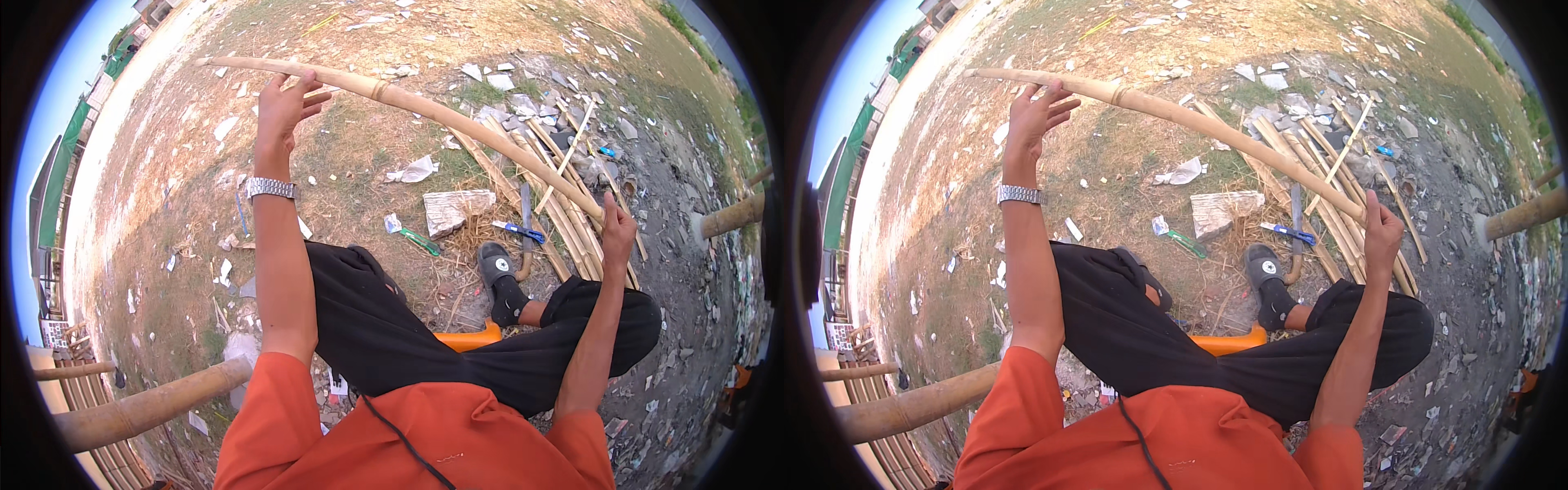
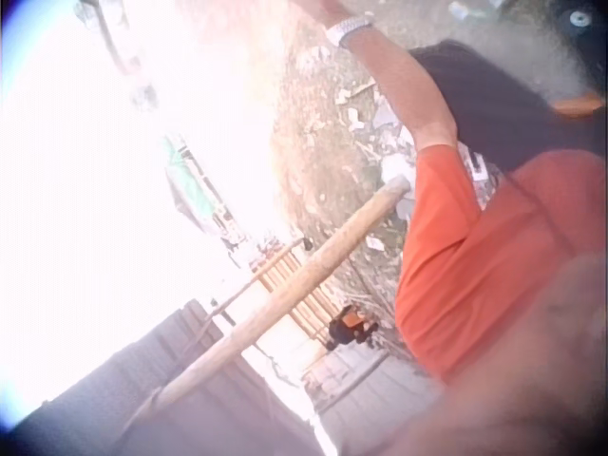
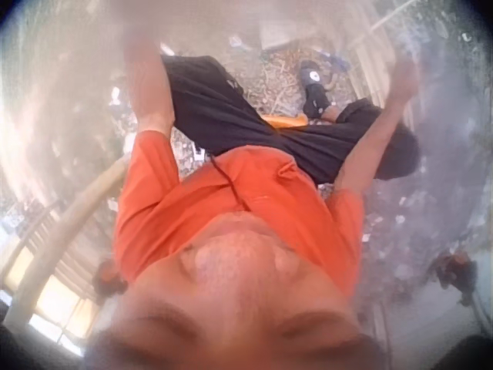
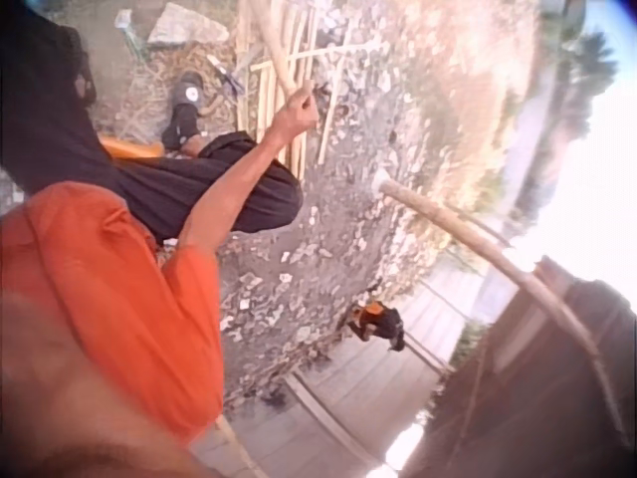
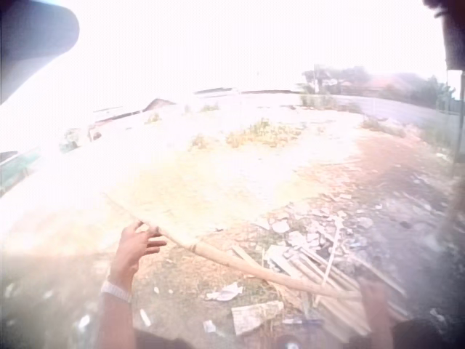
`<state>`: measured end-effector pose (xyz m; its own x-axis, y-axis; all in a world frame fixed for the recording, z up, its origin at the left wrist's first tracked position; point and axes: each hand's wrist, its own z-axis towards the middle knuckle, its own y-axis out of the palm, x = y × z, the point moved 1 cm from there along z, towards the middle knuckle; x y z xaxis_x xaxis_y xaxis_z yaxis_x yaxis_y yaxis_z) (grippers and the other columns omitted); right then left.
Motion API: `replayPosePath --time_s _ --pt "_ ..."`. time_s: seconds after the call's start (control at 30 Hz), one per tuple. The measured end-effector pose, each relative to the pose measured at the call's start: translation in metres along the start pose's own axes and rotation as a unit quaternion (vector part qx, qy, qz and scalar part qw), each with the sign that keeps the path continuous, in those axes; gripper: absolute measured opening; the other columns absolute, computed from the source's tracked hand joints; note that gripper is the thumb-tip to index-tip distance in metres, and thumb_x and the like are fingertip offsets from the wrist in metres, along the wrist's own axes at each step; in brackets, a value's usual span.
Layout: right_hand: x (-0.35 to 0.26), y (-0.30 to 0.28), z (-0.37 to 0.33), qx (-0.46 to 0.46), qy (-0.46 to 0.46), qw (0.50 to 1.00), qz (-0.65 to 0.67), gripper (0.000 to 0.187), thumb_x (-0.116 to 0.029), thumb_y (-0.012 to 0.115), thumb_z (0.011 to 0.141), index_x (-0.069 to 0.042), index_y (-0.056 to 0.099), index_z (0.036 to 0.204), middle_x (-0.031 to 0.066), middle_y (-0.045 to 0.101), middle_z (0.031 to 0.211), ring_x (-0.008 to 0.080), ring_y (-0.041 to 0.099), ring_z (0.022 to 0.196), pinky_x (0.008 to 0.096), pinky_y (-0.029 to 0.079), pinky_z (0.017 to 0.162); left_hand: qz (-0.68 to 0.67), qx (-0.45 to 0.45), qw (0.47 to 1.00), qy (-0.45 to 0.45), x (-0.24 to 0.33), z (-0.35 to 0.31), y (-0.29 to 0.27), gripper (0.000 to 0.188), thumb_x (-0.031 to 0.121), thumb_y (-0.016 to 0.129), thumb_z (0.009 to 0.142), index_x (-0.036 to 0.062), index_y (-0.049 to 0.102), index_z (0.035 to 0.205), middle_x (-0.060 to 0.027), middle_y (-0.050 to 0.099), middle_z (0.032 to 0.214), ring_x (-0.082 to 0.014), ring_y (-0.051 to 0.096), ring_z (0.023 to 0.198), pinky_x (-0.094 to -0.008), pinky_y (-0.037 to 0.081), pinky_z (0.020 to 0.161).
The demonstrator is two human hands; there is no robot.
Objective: The person sits on a low stool and uses a small knife to sharpen the end of a long bamboo stick. They rotate the stick and scrape the knife along its surface to create a pointed tip. After finishing, they place the sharpened stick on the ground and pick up a second bamboo stick to begin the same process.
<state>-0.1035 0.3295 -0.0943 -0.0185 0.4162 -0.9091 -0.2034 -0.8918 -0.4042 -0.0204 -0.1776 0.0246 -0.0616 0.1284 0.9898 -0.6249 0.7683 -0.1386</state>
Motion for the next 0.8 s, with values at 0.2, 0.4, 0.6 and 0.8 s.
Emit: replayPosePath --time_s 0.2,0.4,0.6,0.8 --pt "0.017 0.007 0.033 -0.095 0.144 0.985 0.022 0.039 -0.035 0.067 0.084 -0.006 0.057 0.061 -0.0062 0.035 0.05 0.0062 0.03 0.042 0.0265 0.023 0.042 0.054 0.029 0.997 0.053 0.006 -0.005 -0.009 0.074 0.011 0.073 0.079 -0.0214 0.03 0.129 -0.0256 0.062 0.107 -0.0271 0.067 0.091 -0.0295 0.056 0.079" --pt "0.065 0.072 0.025 -0.185 0.312 0.929 0.069 0.037 -0.031 0.068 0.083 -0.013 0.044 0.062 -0.0059 0.029 0.046 0.0084 0.024 0.035 0.0283 0.016 0.038 0.272 -0.008 0.962 0.028 0.0 -0.012 -0.005 0.062 0.009 0.073 0.076 -0.0097 0.045 0.128 -0.0191 0.065 0.108 -0.0236 0.067 0.094 -0.0302 0.053 0.084" --pt "0.113 0.162 0.053 -0.104 0.197 0.968 -0.117 0.045 -0.043 0.052 0.09 -0.001 0.058 0.107 0.0158 0.063 0.088 0.0257 0.063 0.077 0.039 0.049 0.067 0.264 -0.021 0.963 0.055 0.009 -0.023 0.022 0.035 0.011 0.074 0.075 0.0004 0.066 0.108 -0.0125 0.07 0.091 -0.0121 0.067 0.079 -0.0211 0.05 0.067" --pt "0.206 0.15 0.069 -0.079 0.158 0.914 -0.366 0.045 -0.039 0.055 0.087 -0.006 0.054 0.118 0.0237 0.059 0.114 0.0384 0.056 0.108 0.0454 0.042 0.092 0.317 0.007 0.948 0.001 0.016 -0.036 0.028 0.04 0.012 0.072 0.077 0.0048 0.063 0.115 -0.0129 0.069 0.094 -0.0115 0.065 0.079 -0.0226 0.053 0.071"
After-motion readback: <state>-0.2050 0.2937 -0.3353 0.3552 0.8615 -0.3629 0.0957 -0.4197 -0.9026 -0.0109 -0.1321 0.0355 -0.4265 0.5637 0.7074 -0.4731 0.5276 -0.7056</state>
